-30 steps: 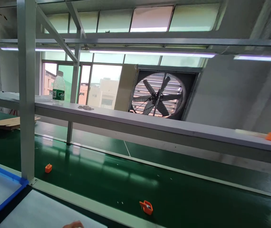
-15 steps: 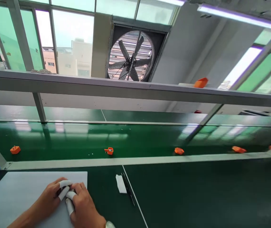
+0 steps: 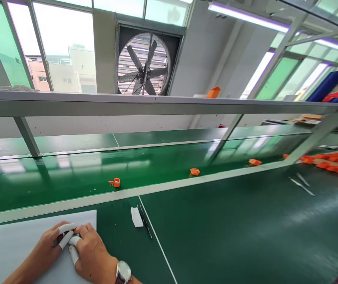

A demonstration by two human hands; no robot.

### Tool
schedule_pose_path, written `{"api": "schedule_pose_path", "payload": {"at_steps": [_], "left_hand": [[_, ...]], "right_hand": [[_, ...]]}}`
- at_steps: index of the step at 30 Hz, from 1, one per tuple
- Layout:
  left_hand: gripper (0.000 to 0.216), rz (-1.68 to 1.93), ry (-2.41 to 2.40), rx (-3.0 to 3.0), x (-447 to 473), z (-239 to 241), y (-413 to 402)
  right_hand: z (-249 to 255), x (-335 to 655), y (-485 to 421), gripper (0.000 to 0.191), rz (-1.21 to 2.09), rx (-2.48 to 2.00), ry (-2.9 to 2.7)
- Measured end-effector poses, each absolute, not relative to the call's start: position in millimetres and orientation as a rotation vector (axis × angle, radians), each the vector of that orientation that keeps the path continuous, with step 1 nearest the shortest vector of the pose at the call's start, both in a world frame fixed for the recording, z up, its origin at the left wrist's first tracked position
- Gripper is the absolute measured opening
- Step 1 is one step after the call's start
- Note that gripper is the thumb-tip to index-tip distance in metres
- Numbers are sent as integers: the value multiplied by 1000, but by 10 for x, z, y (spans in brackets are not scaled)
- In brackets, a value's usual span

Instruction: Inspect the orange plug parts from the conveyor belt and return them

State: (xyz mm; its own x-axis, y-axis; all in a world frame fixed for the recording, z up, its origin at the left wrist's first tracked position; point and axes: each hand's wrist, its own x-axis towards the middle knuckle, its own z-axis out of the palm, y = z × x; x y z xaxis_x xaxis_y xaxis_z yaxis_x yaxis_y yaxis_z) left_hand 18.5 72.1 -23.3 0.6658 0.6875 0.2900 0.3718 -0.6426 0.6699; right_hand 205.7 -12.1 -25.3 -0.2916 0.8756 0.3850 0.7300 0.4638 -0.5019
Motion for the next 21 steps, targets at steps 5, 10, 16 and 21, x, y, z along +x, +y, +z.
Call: {"api": "schedule_pose_path", "payload": {"at_steps": [5,10,16,21], "left_hand": [[37,752,862,2327,191,-213,726],[34,744,907,2277,208,-170,715],[29,635,973,2144,277,20,792],[28,585,1061,2248,610,114,1080]], "right_hand": [[-260,2042,-101,15,231,-1316,-2111],[-281,2019,-75,16,176,-1310,-2119],[-285,2003,-55,16,159,-1286,-2108],[-332,1987,-35,16,143,-1297,-2117]]}}
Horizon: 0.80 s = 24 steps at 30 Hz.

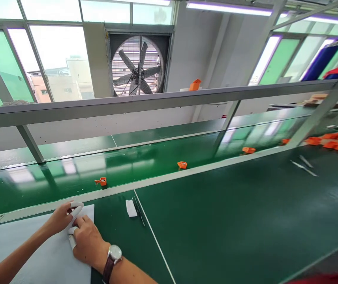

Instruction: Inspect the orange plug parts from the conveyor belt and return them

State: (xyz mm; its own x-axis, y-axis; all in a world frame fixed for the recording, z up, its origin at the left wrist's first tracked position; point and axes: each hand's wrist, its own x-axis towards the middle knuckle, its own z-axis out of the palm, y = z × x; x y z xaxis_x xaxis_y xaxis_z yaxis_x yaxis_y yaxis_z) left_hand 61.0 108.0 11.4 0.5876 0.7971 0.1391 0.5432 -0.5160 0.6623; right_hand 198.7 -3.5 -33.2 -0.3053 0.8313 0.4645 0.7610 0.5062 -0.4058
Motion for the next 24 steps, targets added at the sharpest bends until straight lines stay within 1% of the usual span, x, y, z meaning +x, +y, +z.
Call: {"api": "schedule_pose_path", "payload": {"at_steps": [4,7,11,14,18,21,24], "left_hand": [[29,609,1079,2304,1055,69,1341],[30,647,1207,2290,1345,26,1511],[38,705,1377,2192,1580,7,1703],[38,738,1420,2075,1664,23,1807],[33,753,1327,1858,1634,85,1847],[42,776,1166,1676,1465,187,1745],[54,781,1011,1530,1161,335,1475]], "right_hand": [[-375,1981,-22,26,162,-1323,-2139],[-361,1983,-28,28,153,-1329,-2142],[-320,1983,-42,31,134,-1338,-2152],[-319,1980,-49,27,128,-1333,-2152],[-350,1979,-49,25,101,-1305,-2156],[-361,1976,-42,26,120,-1304,-2159],[-355,1970,-33,27,168,-1304,-2144]]}}
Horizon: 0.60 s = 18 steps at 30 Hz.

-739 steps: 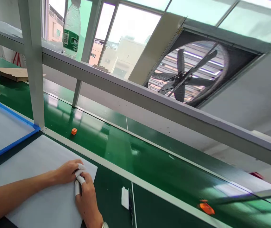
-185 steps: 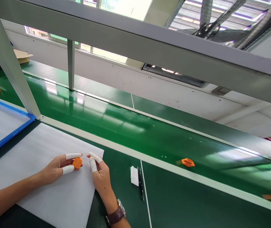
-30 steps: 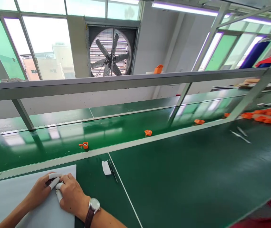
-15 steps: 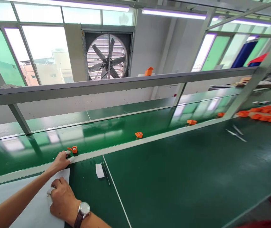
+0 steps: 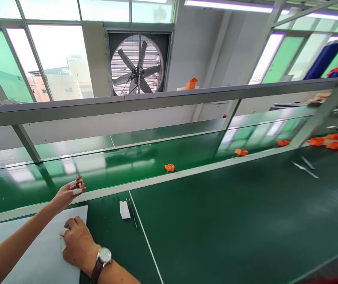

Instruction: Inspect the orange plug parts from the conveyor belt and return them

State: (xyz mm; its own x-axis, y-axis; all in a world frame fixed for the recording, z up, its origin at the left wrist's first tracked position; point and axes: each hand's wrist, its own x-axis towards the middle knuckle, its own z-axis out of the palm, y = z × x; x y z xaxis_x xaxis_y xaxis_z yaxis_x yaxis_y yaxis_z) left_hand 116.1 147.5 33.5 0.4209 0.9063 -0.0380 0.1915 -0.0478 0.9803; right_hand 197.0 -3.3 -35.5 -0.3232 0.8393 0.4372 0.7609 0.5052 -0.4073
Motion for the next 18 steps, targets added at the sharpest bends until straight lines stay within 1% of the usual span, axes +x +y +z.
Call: {"api": "schedule_pose_path", "payload": {"at_steps": [2,6,9,10,14,16,18], "left_hand": [[55,759,927,1441,908,439,1215],[41,682,767,1201,428,569,670],[36,709,866,1313,183,547,372],[35,724,916,1372,127,516,301],[33,836,1059,1554,4,322,126],[30,922,1095,1703,-16,217,79],[30,993,1120,1852,-26,132,44]], "right_hand": [[-350,1967,-31,28,207,-1289,-2128],[-324,1976,-48,29,303,-1257,-2039],[-259,1992,-66,42,392,-1198,-1973],[-229,1995,-70,42,473,-1155,-1874],[-126,1973,-93,28,742,-1039,-1493],[-111,1952,-111,23,781,-980,-1498],[-116,1940,-129,23,781,-967,-1536]]}}
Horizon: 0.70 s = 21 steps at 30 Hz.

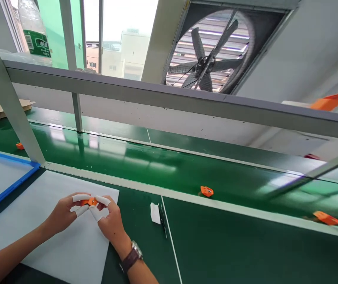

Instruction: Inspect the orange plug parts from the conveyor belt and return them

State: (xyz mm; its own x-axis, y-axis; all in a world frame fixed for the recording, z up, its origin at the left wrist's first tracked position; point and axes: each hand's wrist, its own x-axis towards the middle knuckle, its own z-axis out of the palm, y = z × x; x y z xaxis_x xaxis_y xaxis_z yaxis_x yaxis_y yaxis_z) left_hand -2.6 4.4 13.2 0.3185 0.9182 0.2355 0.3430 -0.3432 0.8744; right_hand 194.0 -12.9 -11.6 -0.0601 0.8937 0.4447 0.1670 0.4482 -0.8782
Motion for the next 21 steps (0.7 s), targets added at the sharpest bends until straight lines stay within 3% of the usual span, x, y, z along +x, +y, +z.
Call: {"api": "schedule_pose_path", "payload": {"at_steps": [5,9,14,21], "left_hand": [[40,1001,1107,1881,-48,62,0],[30,937,1075,1671,-34,81,-21],[22,864,1020,1349,2,89,-44],[32,794,881,1167,-48,201,44]], "right_hand": [[-135,1963,-154,26,832,-996,-1583],[-134,1966,-184,21,844,-1012,-1587],[-106,1913,-255,22,704,-1005,-1653],[-84,1935,-247,27,553,-1041,-1708]]}}
